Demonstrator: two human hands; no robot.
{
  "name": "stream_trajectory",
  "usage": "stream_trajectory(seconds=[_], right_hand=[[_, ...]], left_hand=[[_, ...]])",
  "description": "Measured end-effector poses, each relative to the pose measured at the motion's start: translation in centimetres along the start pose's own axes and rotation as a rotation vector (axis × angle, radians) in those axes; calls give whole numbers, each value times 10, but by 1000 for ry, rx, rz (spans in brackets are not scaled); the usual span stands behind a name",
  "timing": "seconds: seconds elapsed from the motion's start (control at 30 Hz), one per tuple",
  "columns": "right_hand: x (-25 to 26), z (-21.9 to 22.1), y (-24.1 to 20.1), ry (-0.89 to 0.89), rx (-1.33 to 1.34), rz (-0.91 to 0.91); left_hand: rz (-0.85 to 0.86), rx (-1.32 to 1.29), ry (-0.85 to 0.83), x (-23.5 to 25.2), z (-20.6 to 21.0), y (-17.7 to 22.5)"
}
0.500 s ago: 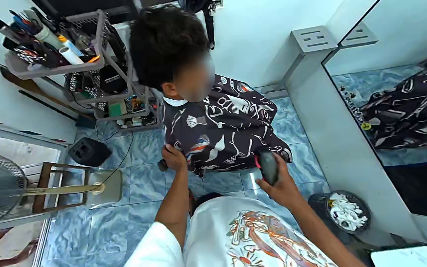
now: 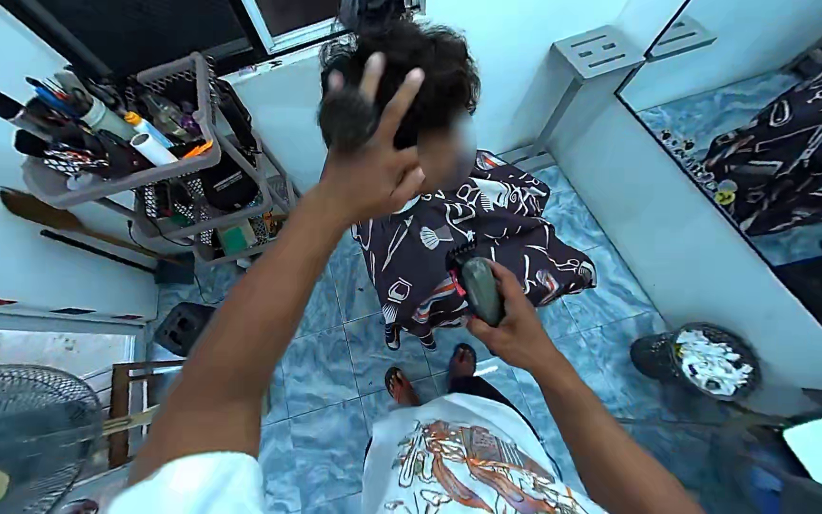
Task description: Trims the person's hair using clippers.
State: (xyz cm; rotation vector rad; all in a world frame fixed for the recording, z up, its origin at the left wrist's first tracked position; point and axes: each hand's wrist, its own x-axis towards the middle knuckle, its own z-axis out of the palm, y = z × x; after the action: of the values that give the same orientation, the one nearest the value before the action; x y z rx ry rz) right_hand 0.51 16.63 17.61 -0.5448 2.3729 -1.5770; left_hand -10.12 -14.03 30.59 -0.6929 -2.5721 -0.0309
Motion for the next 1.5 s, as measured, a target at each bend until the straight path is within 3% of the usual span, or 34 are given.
stream_trajectory(seconds=[0.07,0.23,0.5,0.63,0.73,0.8,0.9,0.97,1.0,1.07,1.13,1.2,1.37,1.5], right_hand=[[-14,7,8,-2,19,34],[-28,9,23,-28,53,86],[45,-12,-15,-48,-76,-103],[65,-15,-34,-23,-23,-166],[68,-11,-31,36,93,-237],[63,-10,-33,142,205,-327],[63,-12,-40,237,498,-308],[83,-14,-48,161,747,-218],[96,-14,-49,89,829,-188],[116,-11,-49,-1,876,-114],[124,-5,-50,-7,817,-72],[123,3,-45,27,808,-73],[112,10,-30,148,853,42],[110,8,-29,182,650,95]], left_hand=[[81,64,-180,40,0,-16],[-82,119,-481,119,-10,-22],[-207,335,-792,194,30,-17],[-131,349,-867,204,46,3],[13,-27,-618,201,18,8],[-31,-311,-326,180,-33,14],[-265,-547,196,80,-105,-3],[-254,-646,586,6,-103,-42],[-201,-621,662,-20,-89,-51],[-181,-439,528,-49,-51,-38],[-146,-282,251,-44,-25,-15],[-58,-85,61,-20,-11,-4],[260,135,-140,54,15,-17],[53,220,-435,113,-6,-26]])
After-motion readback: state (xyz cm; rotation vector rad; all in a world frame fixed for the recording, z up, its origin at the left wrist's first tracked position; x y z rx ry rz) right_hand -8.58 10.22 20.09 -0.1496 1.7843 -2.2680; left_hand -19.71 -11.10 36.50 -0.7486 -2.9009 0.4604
